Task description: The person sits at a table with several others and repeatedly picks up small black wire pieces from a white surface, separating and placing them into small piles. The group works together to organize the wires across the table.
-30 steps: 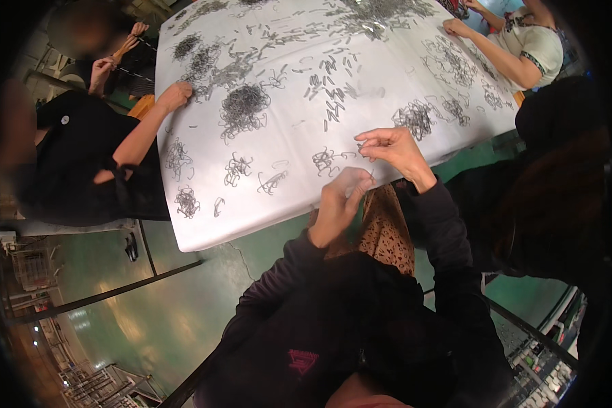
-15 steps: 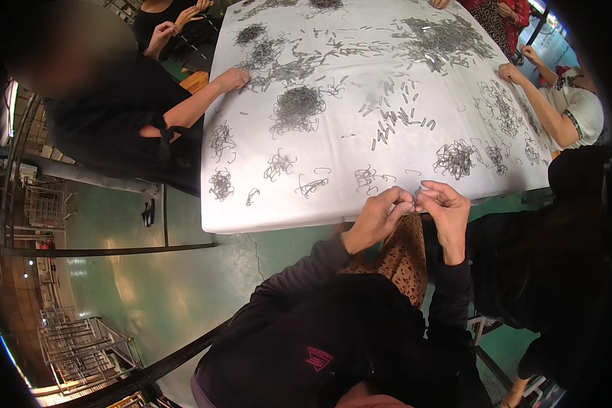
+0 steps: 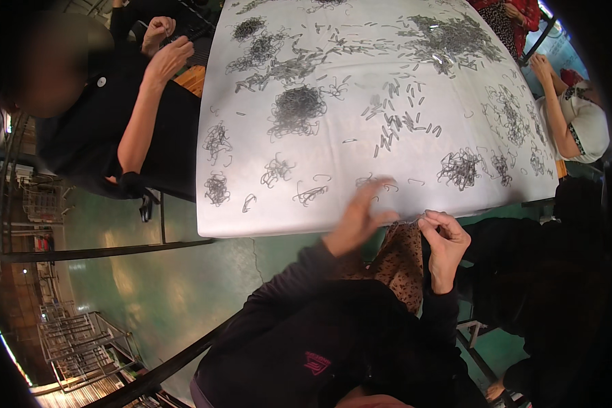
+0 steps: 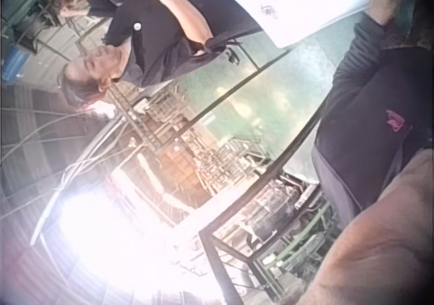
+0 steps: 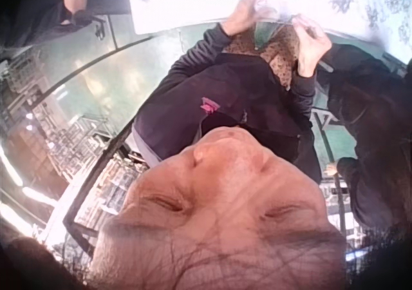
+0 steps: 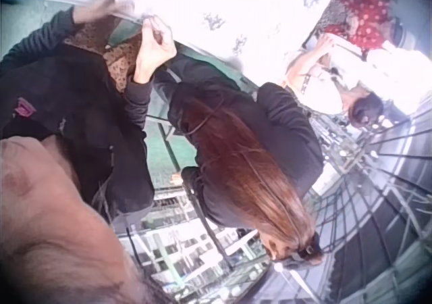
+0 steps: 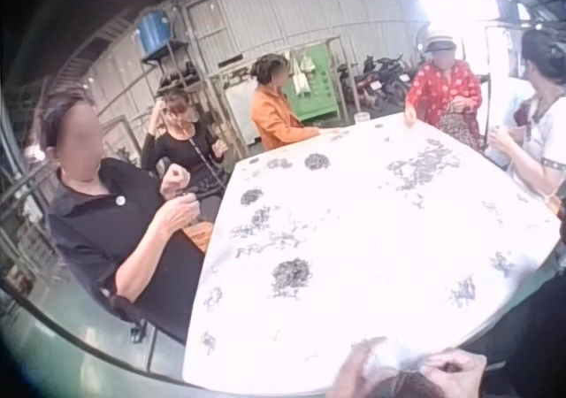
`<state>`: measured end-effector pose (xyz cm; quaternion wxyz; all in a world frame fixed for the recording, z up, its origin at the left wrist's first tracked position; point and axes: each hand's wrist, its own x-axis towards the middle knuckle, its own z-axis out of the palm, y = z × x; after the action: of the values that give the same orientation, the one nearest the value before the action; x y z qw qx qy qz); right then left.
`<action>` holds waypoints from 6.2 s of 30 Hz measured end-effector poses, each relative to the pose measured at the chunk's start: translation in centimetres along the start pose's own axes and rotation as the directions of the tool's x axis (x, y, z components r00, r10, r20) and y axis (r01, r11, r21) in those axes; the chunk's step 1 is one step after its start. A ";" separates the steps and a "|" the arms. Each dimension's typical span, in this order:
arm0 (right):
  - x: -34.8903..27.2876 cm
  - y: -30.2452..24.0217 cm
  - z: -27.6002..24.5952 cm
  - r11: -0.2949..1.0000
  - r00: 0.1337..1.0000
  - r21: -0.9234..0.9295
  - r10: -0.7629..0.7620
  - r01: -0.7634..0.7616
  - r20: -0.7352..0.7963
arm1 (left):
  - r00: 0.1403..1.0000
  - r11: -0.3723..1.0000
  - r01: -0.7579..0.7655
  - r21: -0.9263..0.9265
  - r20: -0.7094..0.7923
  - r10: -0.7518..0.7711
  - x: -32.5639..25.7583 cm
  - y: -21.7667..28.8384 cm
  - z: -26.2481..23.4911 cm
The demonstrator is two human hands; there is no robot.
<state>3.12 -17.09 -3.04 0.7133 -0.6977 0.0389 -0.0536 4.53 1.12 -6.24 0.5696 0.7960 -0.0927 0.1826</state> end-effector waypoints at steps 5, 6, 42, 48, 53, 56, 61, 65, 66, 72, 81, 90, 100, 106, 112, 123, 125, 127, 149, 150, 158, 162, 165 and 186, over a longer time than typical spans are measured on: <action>0.0 -0.2 -0.3 0.999 0.997 -0.021 -0.049 0.050 0.054 | 0.970 0.733 0.238 0.638 -0.123 -0.209 8.7 -9.2 -8.4; 0.0 -0.4 -0.3 0.998 0.997 -0.013 -0.059 0.060 0.059 | 0.966 0.638 0.256 0.726 -0.160 -0.204 9.7 -11.1 -9.0; 6.8 1.1 2.3 0.949 0.957 -0.273 -0.078 0.157 0.280 | 0.970 0.940 0.207 -0.271 0.184 -0.161 -2.3 6.1 1.4; 13.9 9.4 12.0 0.544 0.933 -0.759 -0.169 0.358 0.319 | 0.975 0.925 0.216 -0.312 0.121 -0.187 -2.8 6.1 1.0; 13.3 10.7 12.9 0.530 0.812 -0.619 -0.313 0.580 0.493 | 0.952 0.885 0.304 -0.352 0.143 -0.270 -3.5 6.4 0.3; 12.9 8.8 11.7 0.554 0.768 -0.548 -0.325 0.627 0.551 | 0.953 0.879 0.301 -0.370 0.141 -0.267 -3.5 6.4 0.1; 10.2 1.7 5.9 0.932 0.883 -0.281 -0.078 0.230 0.463 | 0.978 0.950 0.186 -0.252 0.141 -0.154 -2.7 6.1 0.1; 5.8 -4.0 1.3 0.999 0.901 -0.034 0.050 -0.039 0.430 | 0.987 0.969 0.136 -0.209 0.116 -0.113 -1.9 5.7 0.7; 4.8 -4.8 0.6 0.997 0.910 -0.052 0.078 -0.062 0.407 | 0.987 0.972 0.130 -0.193 0.119 -0.109 -1.8 5.7 0.8; 2.0 -5.8 -0.4 0.999 0.935 0.038 0.011 -0.026 0.354 | 0.994 0.991 0.019 -0.130 0.107 -0.005 -1.6 6.0 1.0; 1.5 -4.9 0.4 0.997 0.983 0.078 -0.031 0.017 0.180 | 0.992 0.996 -0.013 -0.086 0.123 0.024 -0.9 5.7 0.7; -0.1 -4.0 1.1 0.988 0.982 0.058 -0.151 0.145 0.117 | 0.983 0.962 -0.069 0.265 -0.145 0.111 2.5 -2.7 -5.2; -1.1 -4.9 0.1 0.993 0.969 -0.004 -0.113 0.117 0.218 | 0.966 0.546 -0.255 0.798 0.236 0.106 10.6 -18.3 -16.1; -1.9 -5.0 0.4 0.997 0.976 -0.001 -0.080 0.082 0.202 | 0.857 0.476 -0.482 0.736 0.509 0.080 10.5 -16.4 -15.8; -3.0 -4.8 0.1 0.994 0.971 0.021 -0.111 0.109 0.213 | 0.841 0.502 -0.474 0.724 0.540 0.014 10.1 -16.9 -15.4; -3.8 -5.5 -1.6 0.994 0.974 0.106 -0.004 -0.021 0.228 | 0.984 0.756 -0.102 0.647 0.178 -0.020 10.5 -13.8 -14.3; -3.9 -5.2 -1.7 0.996 0.975 0.081 0.026 -0.045 0.223 | 0.991 0.734 -0.070 0.675 0.132 -0.027 10.0 -13.7 -13.2; -4.0 -4.8 -1.7 0.999 0.975 0.043 -0.010 0.000 0.222 | 0.970 0.805 -0.238 0.543 0.094 0.223 9.8 -14.4 -12.0; -4.2 -2.0 -0.6 0.982 0.985 0.187 -0.018 -0.014 0.171 | 0.890 0.911 0.327 0.250 0.242 -0.386 10.8 -6.1 -7.3; -4.1 -1.9 -0.4 0.981 0.985 0.190 -0.012 -0.021 0.173 | 0.871 0.941 0.337 0.011 0.376 -0.316 9.6 -4.0 -6.0; -4.0 -1.1 -0.1 0.977 0.997 0.215 -0.019 0.002 0.080 | 0.884 0.973 0.122 -0.194 0.467 -0.018 0.3 6.4 -1.6; -4.2 -1.3 -0.1 0.992 0.999 0.119 0.030 -0.032 0.012 | 0.942 0.993 0.048 -0.104 0.336 -0.011 -0.7 6.5 -0.6; -4.2 -1.4 0.1 0.998 0.999 0.052 -0.037 0.038 -0.015 | 0.966 0.977 0.148 -0.156 0.236 -0.109 -1.8 6.5 0.8; 17.1 10.0 9.4 0.518 0.834 -0.663 -0.228 0.541 0.502 | 0.971 0.902 0.218 -0.372 0.177 -0.162 -2.7 5.8 1.9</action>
<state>21.53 -9.76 -12.52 0.2988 -0.9243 -0.2287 -0.0646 0.36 -2.81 -2.79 0.7230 0.6835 -0.0891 0.0469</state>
